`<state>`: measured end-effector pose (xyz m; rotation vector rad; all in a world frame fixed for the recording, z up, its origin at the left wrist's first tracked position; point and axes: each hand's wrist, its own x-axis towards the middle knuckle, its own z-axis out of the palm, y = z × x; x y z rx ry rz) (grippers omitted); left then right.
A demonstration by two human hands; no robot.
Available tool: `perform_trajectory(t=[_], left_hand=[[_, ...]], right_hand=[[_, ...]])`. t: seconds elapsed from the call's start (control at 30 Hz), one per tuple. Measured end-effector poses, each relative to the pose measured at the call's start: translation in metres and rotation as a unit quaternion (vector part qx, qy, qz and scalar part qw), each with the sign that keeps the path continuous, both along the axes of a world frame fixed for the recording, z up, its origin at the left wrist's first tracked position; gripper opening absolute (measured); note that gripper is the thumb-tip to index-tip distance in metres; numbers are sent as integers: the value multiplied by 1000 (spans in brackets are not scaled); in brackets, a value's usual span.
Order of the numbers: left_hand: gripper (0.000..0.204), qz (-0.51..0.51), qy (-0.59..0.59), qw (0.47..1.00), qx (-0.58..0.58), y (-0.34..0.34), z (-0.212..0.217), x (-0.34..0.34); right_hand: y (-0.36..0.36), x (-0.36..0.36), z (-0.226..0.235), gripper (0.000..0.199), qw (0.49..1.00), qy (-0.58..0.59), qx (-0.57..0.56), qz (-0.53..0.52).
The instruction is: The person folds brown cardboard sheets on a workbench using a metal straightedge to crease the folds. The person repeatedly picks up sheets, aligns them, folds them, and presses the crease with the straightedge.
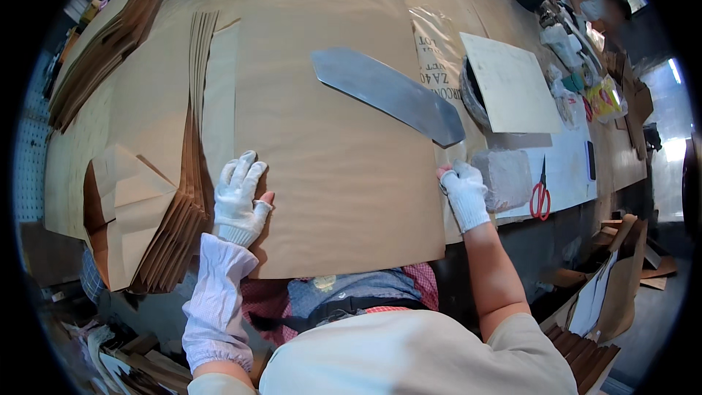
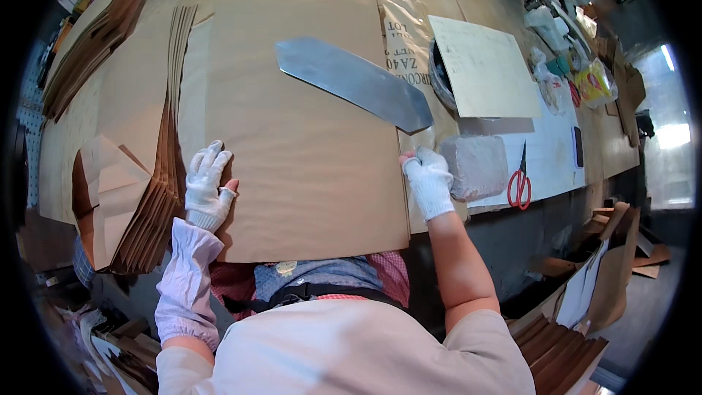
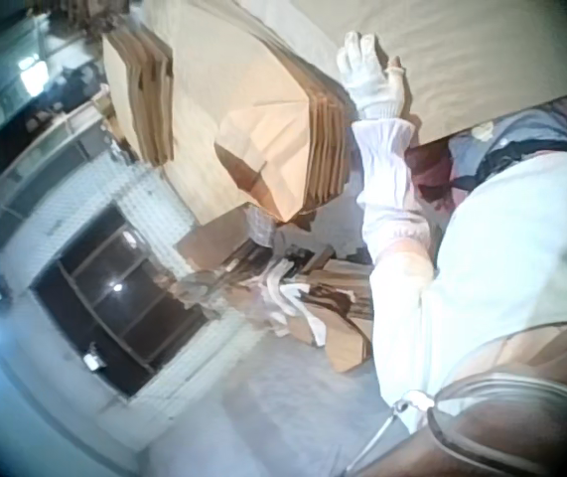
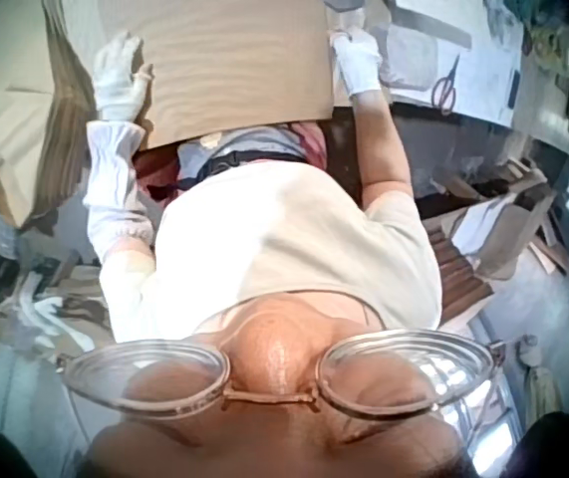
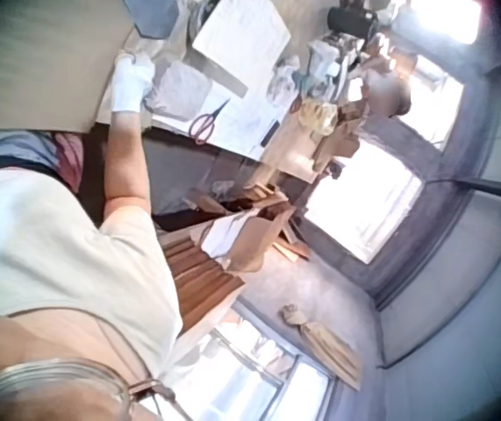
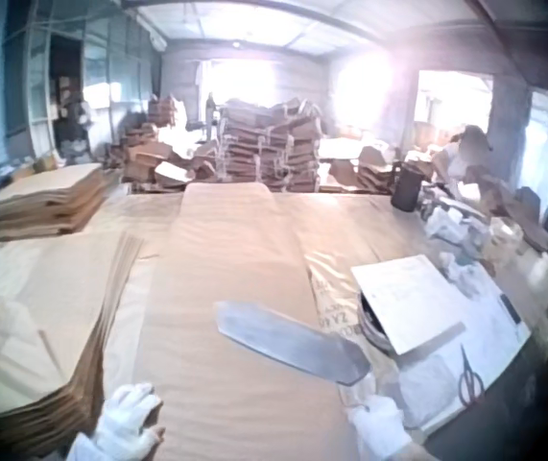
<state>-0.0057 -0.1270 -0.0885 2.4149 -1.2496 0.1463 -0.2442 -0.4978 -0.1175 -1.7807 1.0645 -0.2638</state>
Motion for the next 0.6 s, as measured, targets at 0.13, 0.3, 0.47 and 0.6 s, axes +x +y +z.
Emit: perform_trajectory(t=[0.13, 0.3, 0.47, 0.6], left_hand=[[62, -5, 19, 999, -35, 1, -8, -2], [59, 4, 28, 999, -27, 3, -9, -3], [61, -2, 21, 999, -27, 2, -10, -1], [62, 3, 5, 999, -34, 2, -12, -1]], right_hand=[[-10, 1, -1, 15, 998, 11, 60, -1], [-12, 4, 6, 12, 996, 22, 80, 11], [-9, 0, 10, 10, 997, -11, 80, 19], [-15, 2, 6, 10, 993, -1, 121, 3]])
